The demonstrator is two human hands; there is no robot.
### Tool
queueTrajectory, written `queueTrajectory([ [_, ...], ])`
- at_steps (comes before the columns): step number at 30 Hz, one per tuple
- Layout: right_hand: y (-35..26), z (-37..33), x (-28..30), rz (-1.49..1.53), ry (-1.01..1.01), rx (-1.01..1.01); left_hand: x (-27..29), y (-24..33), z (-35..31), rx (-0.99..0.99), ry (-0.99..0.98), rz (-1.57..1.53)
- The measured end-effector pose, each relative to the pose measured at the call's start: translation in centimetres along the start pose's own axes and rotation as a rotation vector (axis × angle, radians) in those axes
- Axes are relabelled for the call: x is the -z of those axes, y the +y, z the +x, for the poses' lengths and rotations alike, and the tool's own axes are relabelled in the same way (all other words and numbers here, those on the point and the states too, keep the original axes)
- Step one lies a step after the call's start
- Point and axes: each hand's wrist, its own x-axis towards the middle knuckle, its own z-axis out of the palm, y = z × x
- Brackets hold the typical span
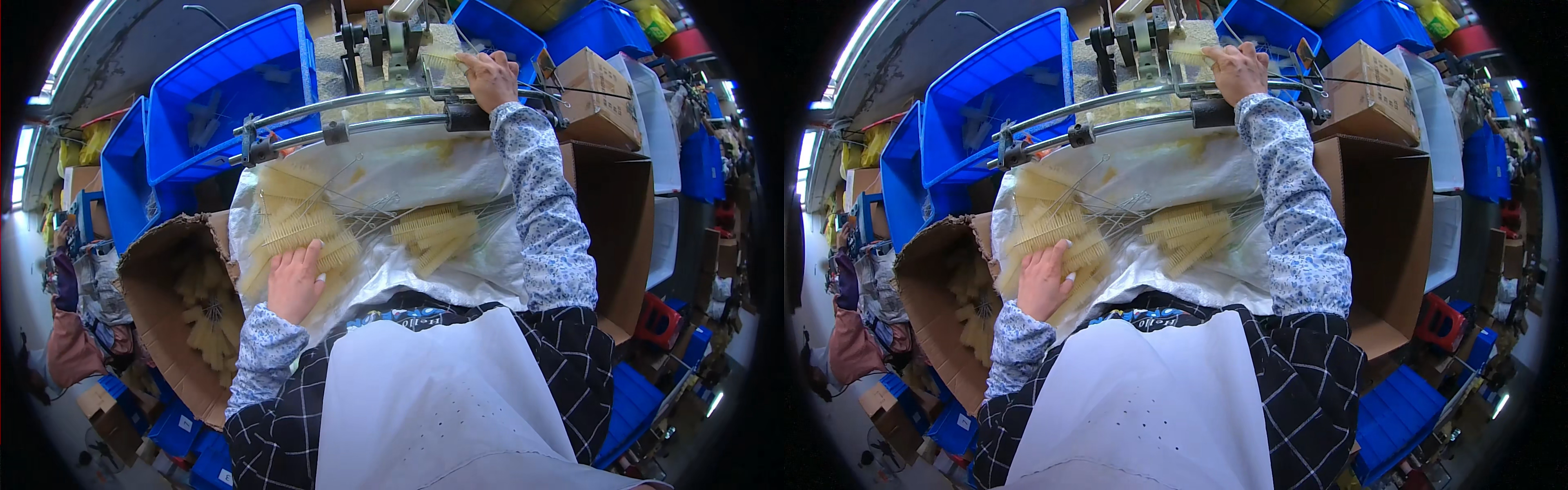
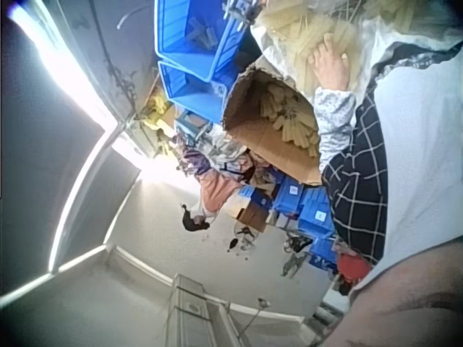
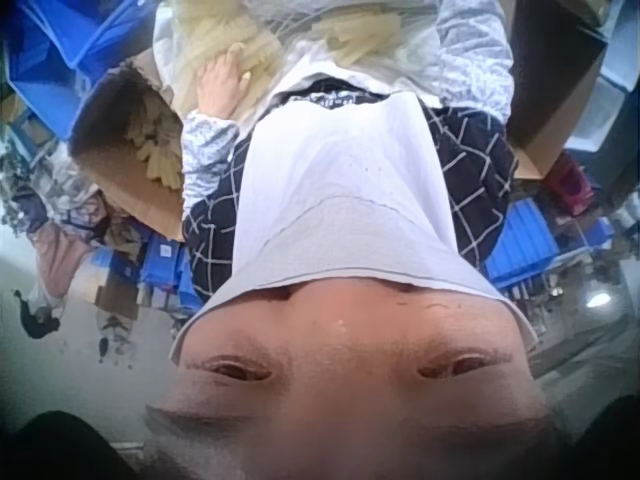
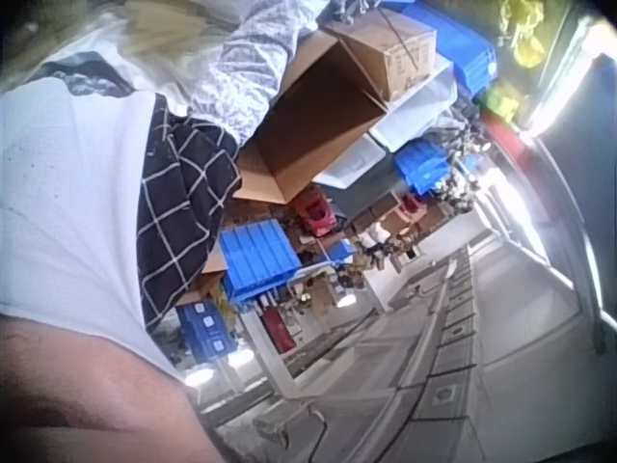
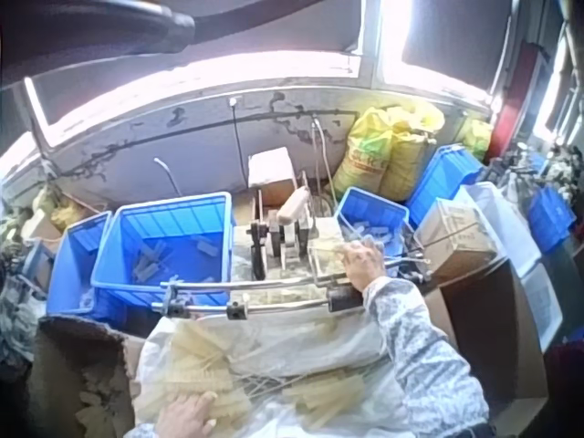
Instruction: Manually assembling small cleaning brushes by aligning bristles and loading them into an assembly fixture.
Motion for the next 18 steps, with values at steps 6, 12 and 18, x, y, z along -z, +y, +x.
queueTrajectory([
  [6, 0.3, 0.0, 0.1, 0.061, -0.021, 0.024, 0.7, -0.7, -0.2, -0.057, -0.002, -0.043],
  [12, 1.4, 2.0, -2.5, 0.019, -0.010, 0.148, 4.3, -0.4, -0.8, -0.045, 0.010, -0.383],
  [18, 2.8, 1.3, -2.3, -0.182, 0.082, 0.154, 6.7, -2.1, -1.5, -0.119, 0.209, -0.843],
])
